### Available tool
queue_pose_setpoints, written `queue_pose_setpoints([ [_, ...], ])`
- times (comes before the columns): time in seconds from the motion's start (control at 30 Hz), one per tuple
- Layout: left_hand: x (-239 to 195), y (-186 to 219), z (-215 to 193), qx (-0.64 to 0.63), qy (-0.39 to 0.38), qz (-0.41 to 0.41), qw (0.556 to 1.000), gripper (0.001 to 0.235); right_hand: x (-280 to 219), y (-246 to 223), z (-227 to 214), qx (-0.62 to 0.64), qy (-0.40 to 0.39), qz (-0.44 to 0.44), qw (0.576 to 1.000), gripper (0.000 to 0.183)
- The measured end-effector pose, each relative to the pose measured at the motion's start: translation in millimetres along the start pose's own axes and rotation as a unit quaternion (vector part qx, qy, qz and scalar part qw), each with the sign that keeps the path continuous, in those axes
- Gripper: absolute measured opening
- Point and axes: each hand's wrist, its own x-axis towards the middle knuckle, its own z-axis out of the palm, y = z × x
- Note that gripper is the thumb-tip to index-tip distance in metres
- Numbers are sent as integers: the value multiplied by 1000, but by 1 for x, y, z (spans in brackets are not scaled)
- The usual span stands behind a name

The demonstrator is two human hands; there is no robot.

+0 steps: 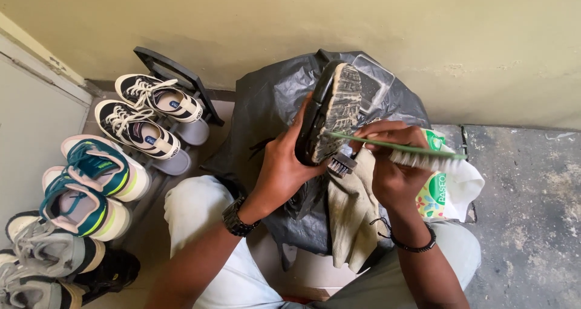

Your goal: The person scrubs the sole and sides of a black shoe using a brush and a green scraper, then wipes the shoe with a white cloth. The person handles the shoe, brush, scraper, and cloth throughout the process.

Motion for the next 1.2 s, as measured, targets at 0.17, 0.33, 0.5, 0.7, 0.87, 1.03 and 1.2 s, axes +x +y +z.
queue_pose_setpoints([
  [0.17, -3, 3, 0, 22, 15, -6, 1000, 104, 0, 5, -4, 18, -29, -9, 999, 11],
  [0.33, -4, -7, 2, 31, 21, -8, 999, 105, 5, 8, -7, 27, -52, -13, 998, 8],
  [0.5, -4, -15, 5, 49, 26, -18, 998, 105, 9, 14, -12, 26, -62, -24, 997, 12],
  [0.7, -1, -12, 2, 65, 50, -16, 997, 105, 14, 13, -18, 7, -57, -24, 998, 13],
  [0.87, -4, -15, 4, 102, 75, 13, 992, 105, 12, 9, -18, -23, -32, -10, 999, 8],
  [1.03, -4, -20, 6, 181, 116, 68, 974, 104, 3, 14, -27, -72, -48, 24, 996, 11],
  [1.2, -2, -36, 7, 256, 165, 104, 947, 106, -3, 9, -20, -54, 3, 28, 998, 11],
])
